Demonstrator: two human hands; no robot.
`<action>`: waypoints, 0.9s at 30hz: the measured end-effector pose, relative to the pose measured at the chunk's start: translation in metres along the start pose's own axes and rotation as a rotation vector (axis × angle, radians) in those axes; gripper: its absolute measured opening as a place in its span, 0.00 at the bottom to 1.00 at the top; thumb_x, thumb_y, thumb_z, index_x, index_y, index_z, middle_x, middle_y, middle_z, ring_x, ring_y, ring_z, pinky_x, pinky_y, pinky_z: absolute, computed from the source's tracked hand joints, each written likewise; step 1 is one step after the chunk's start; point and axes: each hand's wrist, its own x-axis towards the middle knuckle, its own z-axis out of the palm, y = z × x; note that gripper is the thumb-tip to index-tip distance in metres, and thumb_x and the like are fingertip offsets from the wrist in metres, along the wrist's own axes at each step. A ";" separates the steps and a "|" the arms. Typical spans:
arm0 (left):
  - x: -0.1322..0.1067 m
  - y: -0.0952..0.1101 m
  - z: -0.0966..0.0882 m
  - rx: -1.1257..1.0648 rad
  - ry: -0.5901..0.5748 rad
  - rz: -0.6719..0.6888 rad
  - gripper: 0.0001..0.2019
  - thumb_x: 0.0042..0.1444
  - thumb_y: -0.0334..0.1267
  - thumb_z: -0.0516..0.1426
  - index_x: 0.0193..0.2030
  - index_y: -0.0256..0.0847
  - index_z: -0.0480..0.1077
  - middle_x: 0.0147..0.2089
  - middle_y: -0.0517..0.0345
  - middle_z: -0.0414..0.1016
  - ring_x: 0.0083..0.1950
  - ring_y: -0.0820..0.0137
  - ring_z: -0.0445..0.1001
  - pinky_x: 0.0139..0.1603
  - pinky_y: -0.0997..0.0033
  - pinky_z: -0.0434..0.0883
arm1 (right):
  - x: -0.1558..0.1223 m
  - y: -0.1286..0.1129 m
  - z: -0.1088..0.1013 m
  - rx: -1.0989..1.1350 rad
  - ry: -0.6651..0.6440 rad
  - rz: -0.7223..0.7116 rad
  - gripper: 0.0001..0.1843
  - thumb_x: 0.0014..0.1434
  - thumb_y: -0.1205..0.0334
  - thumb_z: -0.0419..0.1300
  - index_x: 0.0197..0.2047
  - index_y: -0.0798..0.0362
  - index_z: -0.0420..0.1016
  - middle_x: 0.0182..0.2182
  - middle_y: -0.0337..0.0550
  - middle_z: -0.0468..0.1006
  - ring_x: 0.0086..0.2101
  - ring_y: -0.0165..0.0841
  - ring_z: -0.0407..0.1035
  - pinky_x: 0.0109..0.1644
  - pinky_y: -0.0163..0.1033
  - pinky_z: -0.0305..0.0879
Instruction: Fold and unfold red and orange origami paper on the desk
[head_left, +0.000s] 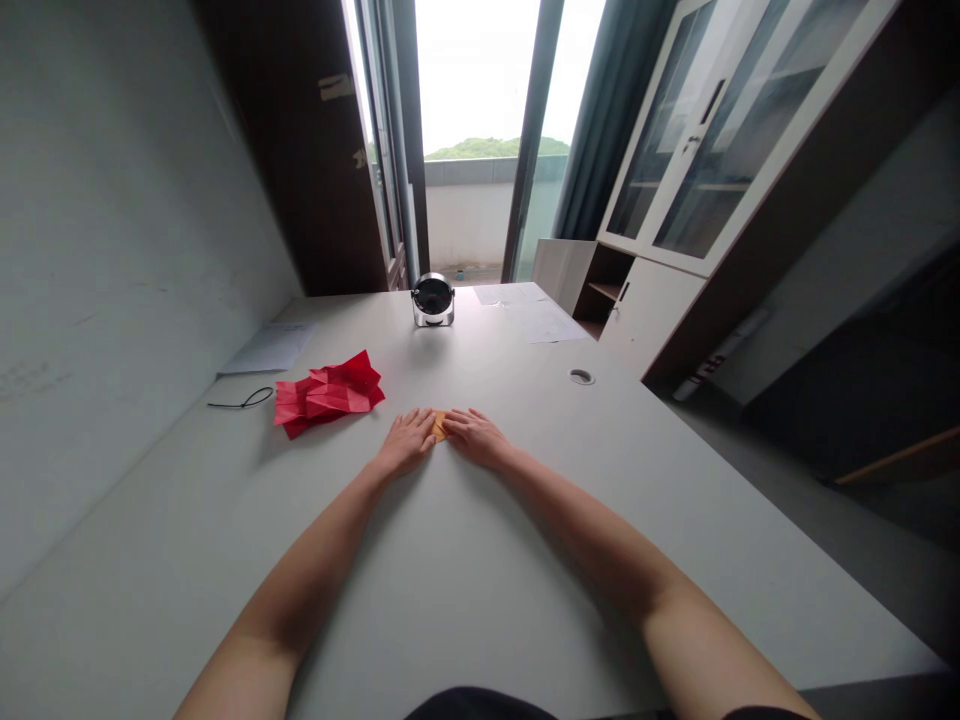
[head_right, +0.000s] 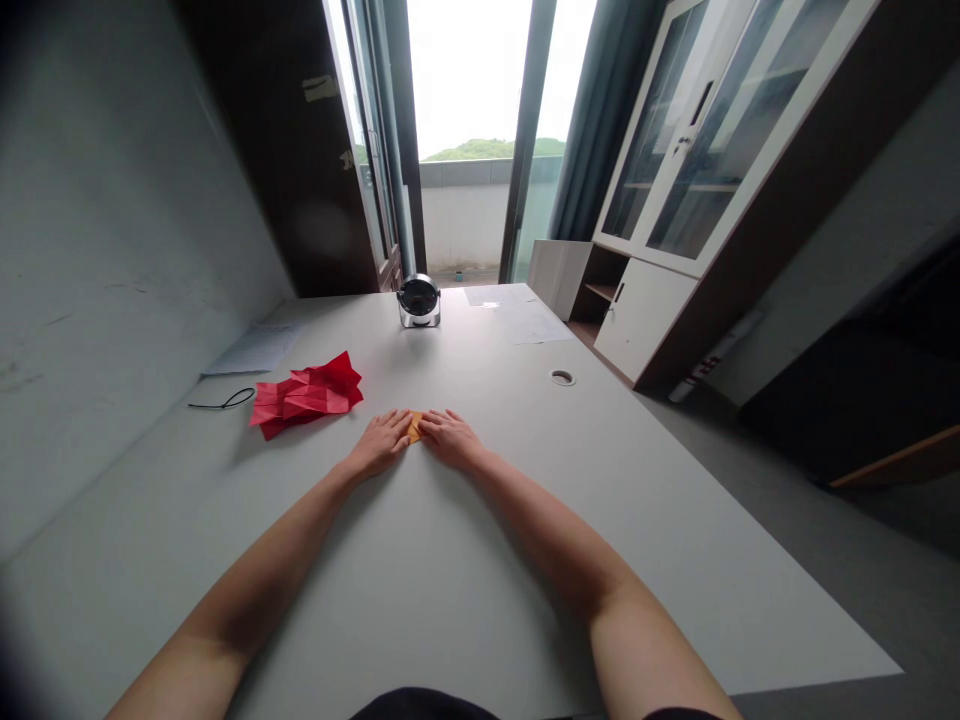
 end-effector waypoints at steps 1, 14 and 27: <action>0.000 0.001 -0.002 -0.001 0.016 0.005 0.27 0.67 0.47 0.48 0.71 0.47 0.56 0.75 0.53 0.54 0.74 0.54 0.50 0.72 0.46 0.49 | 0.000 0.000 0.000 -0.011 -0.012 0.021 0.16 0.69 0.59 0.53 0.58 0.45 0.72 0.61 0.44 0.72 0.64 0.38 0.61 0.69 0.53 0.51; -0.004 0.008 -0.022 -0.064 0.146 0.182 0.18 0.61 0.42 0.57 0.58 0.48 0.73 0.59 0.54 0.74 0.61 0.60 0.67 0.64 0.59 0.65 | 0.003 0.003 0.003 -0.021 -0.040 -0.017 0.19 0.71 0.59 0.49 0.60 0.47 0.71 0.62 0.44 0.71 0.65 0.37 0.59 0.68 0.46 0.52; -0.003 0.010 -0.017 -0.102 0.137 0.097 0.18 0.63 0.42 0.55 0.59 0.50 0.73 0.63 0.60 0.72 0.66 0.62 0.66 0.69 0.59 0.61 | 0.001 0.006 -0.001 -0.155 -0.079 0.322 0.27 0.69 0.46 0.51 0.66 0.50 0.65 0.67 0.50 0.63 0.68 0.44 0.51 0.70 0.53 0.45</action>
